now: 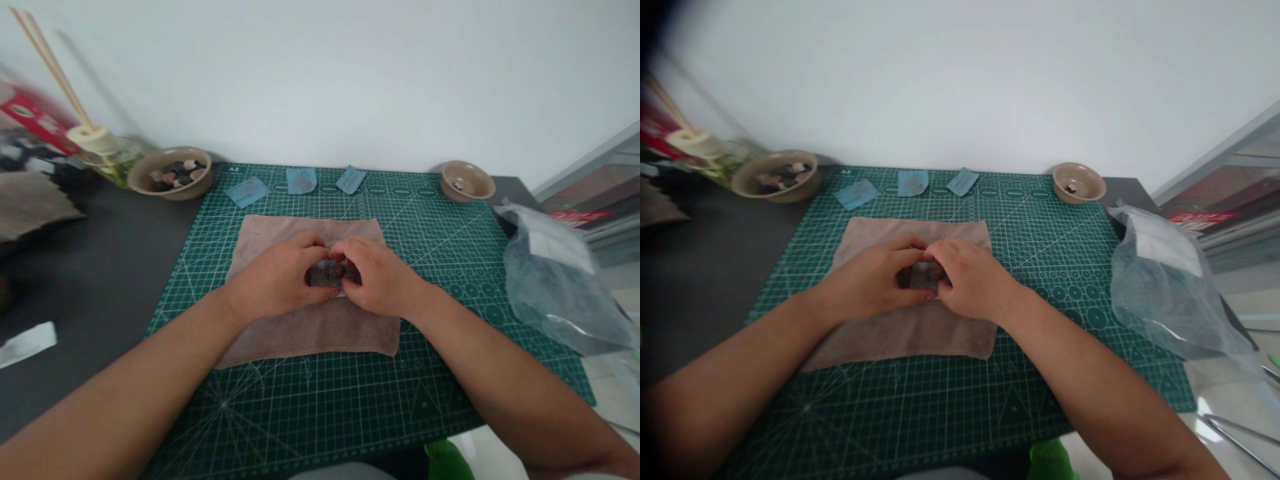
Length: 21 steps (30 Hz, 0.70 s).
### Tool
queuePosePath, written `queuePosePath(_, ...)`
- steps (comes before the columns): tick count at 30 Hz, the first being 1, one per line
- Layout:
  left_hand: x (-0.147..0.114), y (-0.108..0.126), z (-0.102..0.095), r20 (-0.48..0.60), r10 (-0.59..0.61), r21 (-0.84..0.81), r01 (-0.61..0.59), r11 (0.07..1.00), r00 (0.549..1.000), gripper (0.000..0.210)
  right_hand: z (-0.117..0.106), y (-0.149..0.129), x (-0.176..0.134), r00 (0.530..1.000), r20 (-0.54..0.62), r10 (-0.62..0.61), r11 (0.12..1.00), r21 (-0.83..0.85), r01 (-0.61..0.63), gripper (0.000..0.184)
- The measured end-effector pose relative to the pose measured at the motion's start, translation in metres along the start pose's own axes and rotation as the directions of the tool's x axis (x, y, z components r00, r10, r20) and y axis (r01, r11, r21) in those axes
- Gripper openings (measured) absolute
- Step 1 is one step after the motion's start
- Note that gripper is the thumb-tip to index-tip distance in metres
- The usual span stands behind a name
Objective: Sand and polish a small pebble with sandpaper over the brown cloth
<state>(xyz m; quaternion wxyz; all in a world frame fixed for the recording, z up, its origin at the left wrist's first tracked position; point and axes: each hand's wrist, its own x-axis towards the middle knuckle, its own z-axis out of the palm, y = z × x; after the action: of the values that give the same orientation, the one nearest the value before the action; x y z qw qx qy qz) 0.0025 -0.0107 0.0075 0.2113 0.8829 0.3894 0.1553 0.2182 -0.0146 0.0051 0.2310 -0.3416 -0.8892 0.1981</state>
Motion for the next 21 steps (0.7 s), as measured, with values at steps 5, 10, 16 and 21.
queuePosePath(5, -0.0002, -0.0015, 0.0009, 0.010, 0.009, 0.018, -0.009, 1.000, 1.000, 0.040, -0.0013, -0.0018, 0.0006, 1.000, 0.004, 0.016, 1.000, -0.006, -0.016, 0.034)
queuePosePath(10, 0.0001, -0.0010, 0.0008, 0.016, 0.003, 0.018, -0.003, 1.000, 1.000, 0.037, -0.0021, -0.0019, 0.0008, 1.000, 0.017, 0.018, 1.000, 0.009, -0.018, 0.032)
queuePosePath(16, 0.0001, -0.0010, 0.0005, 0.025, -0.005, 0.034, 0.004, 0.999, 1.000, 0.034, -0.0014, -0.0016, 0.0005, 1.000, 0.026, -0.001, 1.000, 0.001, 0.001, 0.029)
queuePosePath(21, 0.0000, -0.0015, 0.0003, 0.020, 0.000, 0.034, -0.001, 0.999, 1.000, 0.034, -0.0010, -0.0021, 0.0006, 0.999, 0.029, 0.016, 1.000, -0.004, -0.016, 0.028)
